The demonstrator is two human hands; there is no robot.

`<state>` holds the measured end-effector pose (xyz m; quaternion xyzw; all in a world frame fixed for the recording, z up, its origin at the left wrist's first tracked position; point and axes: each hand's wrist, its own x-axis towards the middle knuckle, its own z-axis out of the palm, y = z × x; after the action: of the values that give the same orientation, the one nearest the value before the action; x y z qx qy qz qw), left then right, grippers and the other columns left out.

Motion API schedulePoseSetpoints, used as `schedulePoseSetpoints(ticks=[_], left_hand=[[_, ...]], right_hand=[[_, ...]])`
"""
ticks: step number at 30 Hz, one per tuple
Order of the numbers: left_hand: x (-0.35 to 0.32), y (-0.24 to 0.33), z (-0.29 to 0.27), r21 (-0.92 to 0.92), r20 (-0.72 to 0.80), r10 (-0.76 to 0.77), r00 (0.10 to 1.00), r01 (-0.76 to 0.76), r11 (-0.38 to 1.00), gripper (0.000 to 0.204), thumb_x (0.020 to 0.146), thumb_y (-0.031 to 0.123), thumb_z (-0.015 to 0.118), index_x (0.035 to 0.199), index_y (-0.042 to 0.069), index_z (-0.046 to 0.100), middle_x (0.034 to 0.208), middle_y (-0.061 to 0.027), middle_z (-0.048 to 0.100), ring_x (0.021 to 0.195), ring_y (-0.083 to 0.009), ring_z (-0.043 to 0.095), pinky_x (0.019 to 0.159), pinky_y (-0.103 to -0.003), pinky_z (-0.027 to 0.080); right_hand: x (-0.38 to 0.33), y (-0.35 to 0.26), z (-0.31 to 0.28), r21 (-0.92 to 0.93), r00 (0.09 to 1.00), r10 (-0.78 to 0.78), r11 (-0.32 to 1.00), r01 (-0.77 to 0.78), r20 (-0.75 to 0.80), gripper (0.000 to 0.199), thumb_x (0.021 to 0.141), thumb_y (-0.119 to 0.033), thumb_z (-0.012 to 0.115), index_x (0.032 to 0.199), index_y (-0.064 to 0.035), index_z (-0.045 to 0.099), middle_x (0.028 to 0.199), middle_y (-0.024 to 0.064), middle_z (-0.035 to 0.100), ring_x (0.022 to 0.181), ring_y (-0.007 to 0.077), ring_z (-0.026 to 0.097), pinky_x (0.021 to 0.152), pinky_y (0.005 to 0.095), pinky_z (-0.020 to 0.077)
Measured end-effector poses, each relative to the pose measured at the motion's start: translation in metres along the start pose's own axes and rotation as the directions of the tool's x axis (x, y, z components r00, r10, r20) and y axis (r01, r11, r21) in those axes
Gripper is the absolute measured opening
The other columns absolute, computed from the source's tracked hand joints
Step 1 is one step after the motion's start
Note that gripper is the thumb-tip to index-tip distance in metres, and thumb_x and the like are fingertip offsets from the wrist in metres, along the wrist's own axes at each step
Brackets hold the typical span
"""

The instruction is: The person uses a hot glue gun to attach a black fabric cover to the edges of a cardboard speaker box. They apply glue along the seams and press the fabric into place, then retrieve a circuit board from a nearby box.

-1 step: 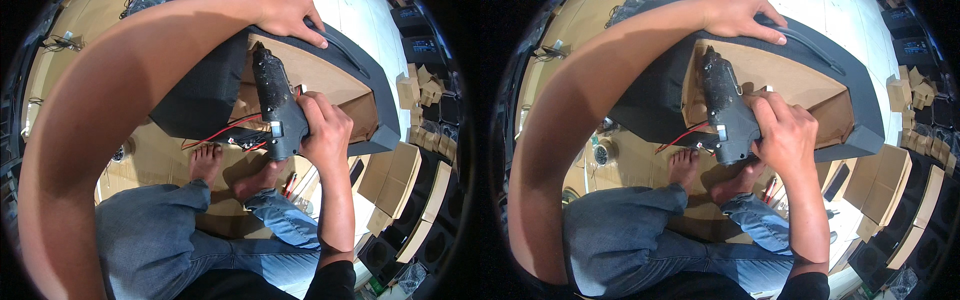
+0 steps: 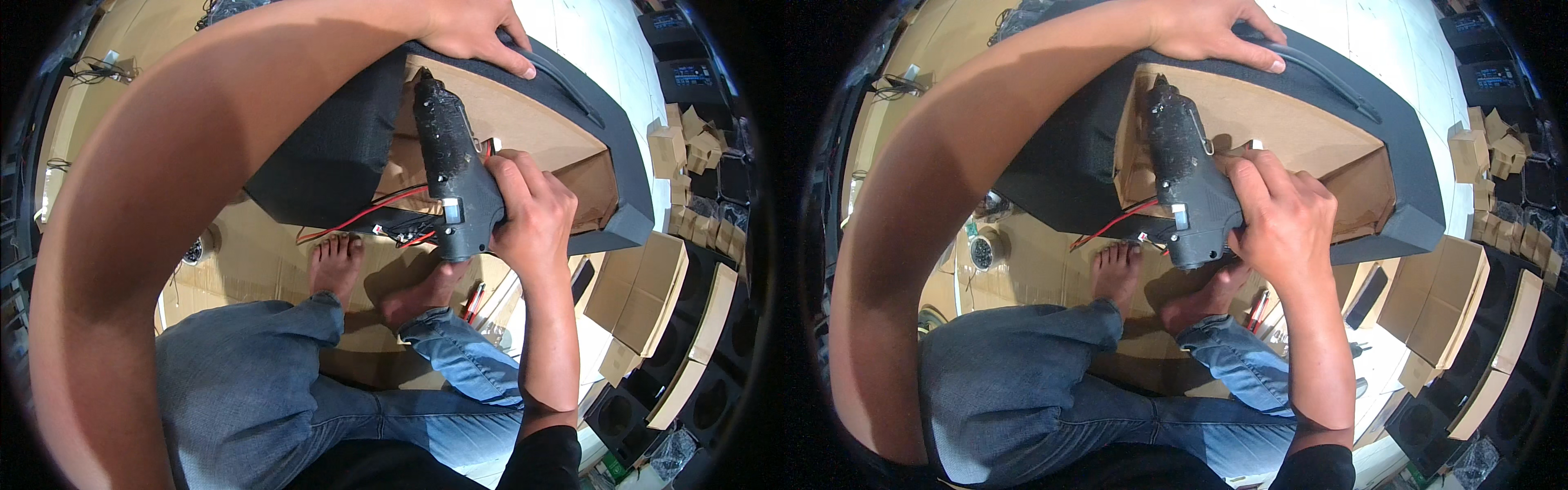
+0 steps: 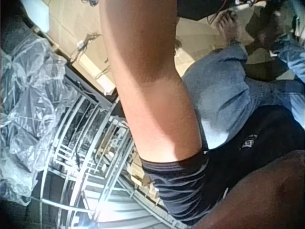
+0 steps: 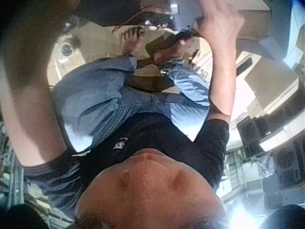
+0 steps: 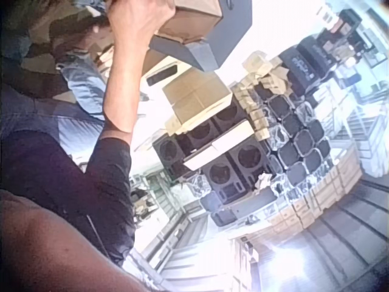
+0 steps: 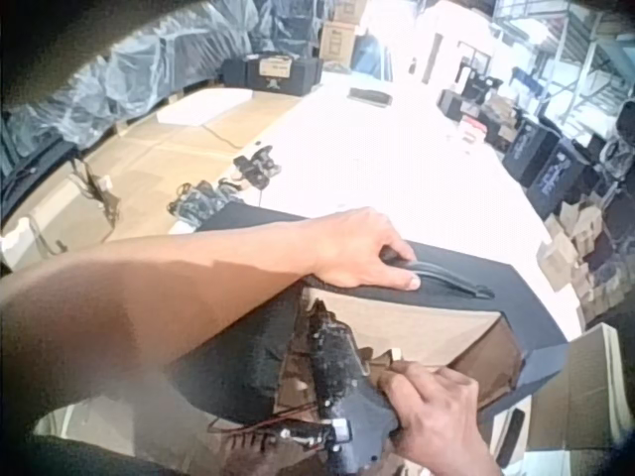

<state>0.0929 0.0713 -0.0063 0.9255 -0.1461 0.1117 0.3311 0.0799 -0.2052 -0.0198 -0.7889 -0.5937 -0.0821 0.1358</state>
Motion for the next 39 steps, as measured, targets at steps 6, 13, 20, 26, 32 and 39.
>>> schedulePoseSetpoints(ticks=[6,13,20,26,32,39], left_hand=[[0.002,0.001,0.0,0.008,0.01,-0.012,1.0,0.012,1.0,0.049,0.087,0.047,0.073,0.105,0.001,0.077,0.085,-0.0237,0.074,0.077,-0.0357,0.071,0.074,-0.041,0.056],[0.001,-0.001,0.001,0.015,-0.004,0.003,1.0,-0.003,1.0,0.049,0.088,0.047,0.073,0.106,0.001,0.077,0.087,-0.024,0.074,0.08,-0.036,0.072,0.076,-0.042,0.056],[0.003,0.0,0.0,-0.004,0.025,-0.006,1.0,0.006,1.0,0.048,0.088,0.046,0.074,0.105,0.001,0.077,0.086,-0.0244,0.073,0.077,-0.0369,0.071,0.073,-0.042,0.056],[0.002,-0.001,0.001,0.041,-0.003,0.017,1.0,-0.017,0.999,0.049,0.088,0.047,0.074,0.104,0.0,0.077,0.088,-0.0248,0.073,0.078,-0.0367,0.071,0.074,-0.042,0.056],[0.002,-0.002,0.0,0.035,0.009,0.006,1.0,-0.006,0.999,0.051,0.088,0.048,0.074,0.105,0.0,0.077,0.092,-0.0248,0.074,0.082,-0.0368,0.072,0.077,-0.041,0.057],[0.001,-0.003,0.002,0.054,-0.023,0.013,1.0,-0.012,0.998,0.052,0.088,0.048,0.074,0.108,0.0,0.077,0.093,-0.0256,0.074,0.084,-0.0368,0.073,0.078,-0.041,0.057]], right_hand=[[0.003,-0.001,0.002,0.016,0.999,-0.033,0.999,0.034,-0.019,0.064,0.043,-0.013,0.083,0.105,-0.015,0.065,0.104,0.0037,0.067,0.071,0.0293,0.067,0.064,0.0405,0.0543],[-0.002,0.002,-0.004,-0.05,1.0,0.003,0.999,-0.002,0.024,0.062,0.043,-0.013,0.082,0.103,-0.0146,0.065,0.101,0.0039,0.066,0.07,0.0288,0.066,0.064,0.0405,0.0533],[-0.003,0.004,-0.002,-0.036,1.0,-0.004,0.999,0.004,-0.013,0.06,0.045,-0.013,0.081,0.102,-0.0144,0.065,0.098,0.004,0.065,0.068,0.0291,0.065,0.062,0.0407,0.0532],[-0.003,0.004,-0.001,-0.016,1.0,-0.001,1.0,0.001,-0.011,0.061,0.045,-0.013,0.08,0.104,-0.015,0.064,0.099,0.0039,0.066,0.067,0.029,0.065,0.061,0.0403,0.0534],[-0.003,-0.001,-0.001,0.013,1.0,-0.021,1.0,0.021,-0.017,0.064,0.045,-0.013,0.08,0.107,-0.0157,0.066,0.104,0.0035,0.067,0.069,0.029,0.066,0.063,0.0395,0.055],[-0.008,-0.007,0.009,0.05,0.997,0.016,0.999,-0.013,-0.07,0.064,0.046,-0.011,0.08,0.109,-0.0154,0.067,0.107,0.0039,0.068,0.069,0.0293,0.067,0.062,0.0401,0.055]])
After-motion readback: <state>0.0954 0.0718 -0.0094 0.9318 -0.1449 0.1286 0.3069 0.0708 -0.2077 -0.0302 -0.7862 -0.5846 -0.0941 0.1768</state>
